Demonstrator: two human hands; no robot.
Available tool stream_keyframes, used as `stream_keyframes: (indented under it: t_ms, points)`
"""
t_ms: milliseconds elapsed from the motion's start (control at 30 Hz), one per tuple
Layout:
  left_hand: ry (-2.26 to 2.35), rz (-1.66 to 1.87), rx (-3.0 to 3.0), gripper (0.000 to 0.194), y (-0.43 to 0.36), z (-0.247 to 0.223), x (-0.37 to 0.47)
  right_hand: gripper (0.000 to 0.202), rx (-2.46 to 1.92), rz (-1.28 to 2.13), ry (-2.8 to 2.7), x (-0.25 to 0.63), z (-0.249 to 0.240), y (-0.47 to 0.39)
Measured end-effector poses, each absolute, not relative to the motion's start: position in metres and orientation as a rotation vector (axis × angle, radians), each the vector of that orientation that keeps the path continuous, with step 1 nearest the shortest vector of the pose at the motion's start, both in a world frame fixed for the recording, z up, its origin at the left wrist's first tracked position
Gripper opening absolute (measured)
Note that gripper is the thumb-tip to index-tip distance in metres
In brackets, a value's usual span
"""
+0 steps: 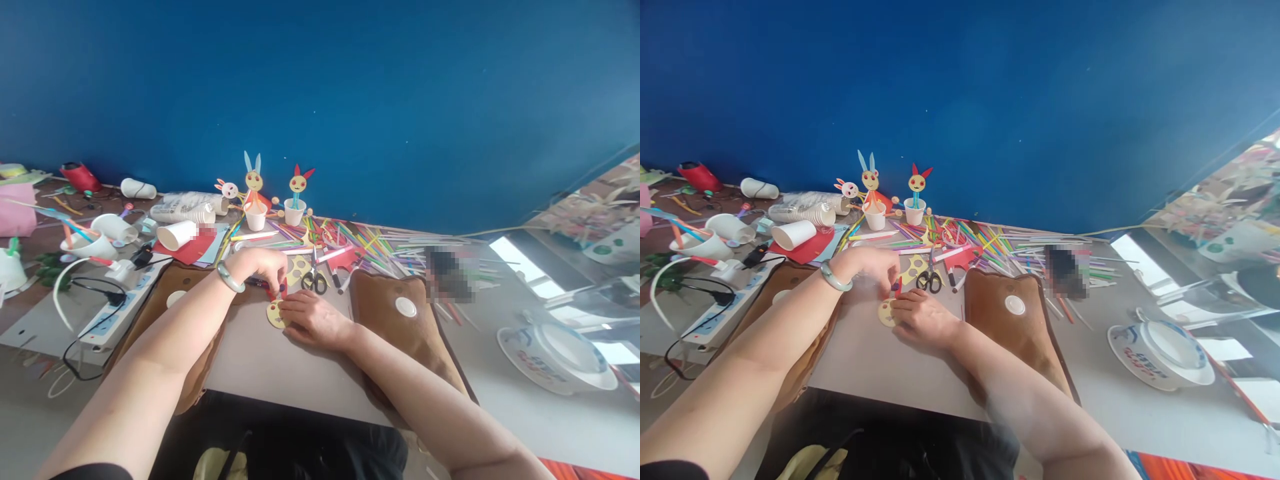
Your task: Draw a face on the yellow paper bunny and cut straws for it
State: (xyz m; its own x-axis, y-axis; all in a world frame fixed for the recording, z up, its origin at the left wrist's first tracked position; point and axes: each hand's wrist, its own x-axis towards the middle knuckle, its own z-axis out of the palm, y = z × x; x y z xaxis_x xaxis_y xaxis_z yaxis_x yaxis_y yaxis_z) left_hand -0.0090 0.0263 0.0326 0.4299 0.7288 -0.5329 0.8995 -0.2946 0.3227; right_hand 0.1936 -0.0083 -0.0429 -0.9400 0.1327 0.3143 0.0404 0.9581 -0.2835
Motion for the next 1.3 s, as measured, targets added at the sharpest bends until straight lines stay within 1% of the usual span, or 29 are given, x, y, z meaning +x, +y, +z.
stream_keyframes:
  t_ms: [233, 533, 600, 767, 867, 1033, 1300]
  points:
    - [1.493, -0.526, 2.134, 0.026, 0.021, 0.031, 0.005, 0.019, -0.106, 0.334, -2.75, 0.193, -0.048, -0.007]
    - [1.469, -0.5, 2.145, 0.024, 0.025, 0.04, -0.013, 0.02, -0.152, 0.313, -2.766, 0.193, -0.046, -0.009]
    - [1.457, -0.49, 2.132, 0.025, 0.026, 0.043, -0.017, 0.023, -0.158, 0.318, -2.778, 0.192, -0.045, -0.01]
    - [1.435, -0.473, 2.107, 0.023, 0.026, 0.047, -0.02, 0.041, -0.168, 0.35, -2.822, 0.191, -0.044, -0.01]
    - [1.433, -0.446, 2.093, 0.021, 0.026, 0.046, -0.024, 0.049, -0.169, 0.354, -2.832, 0.19, -0.046, -0.009]
    - [1.38, -0.393, 2.091, 0.018, 0.029, 0.044, -0.032, 0.051, -0.157, 0.332, -2.825, 0.189, -0.05, -0.009]
    - [1.364, -0.441, 2.126, 0.018, 0.025, 0.046, -0.025, 0.054, -0.195, 0.265, -2.825, 0.188, -0.051, -0.009]
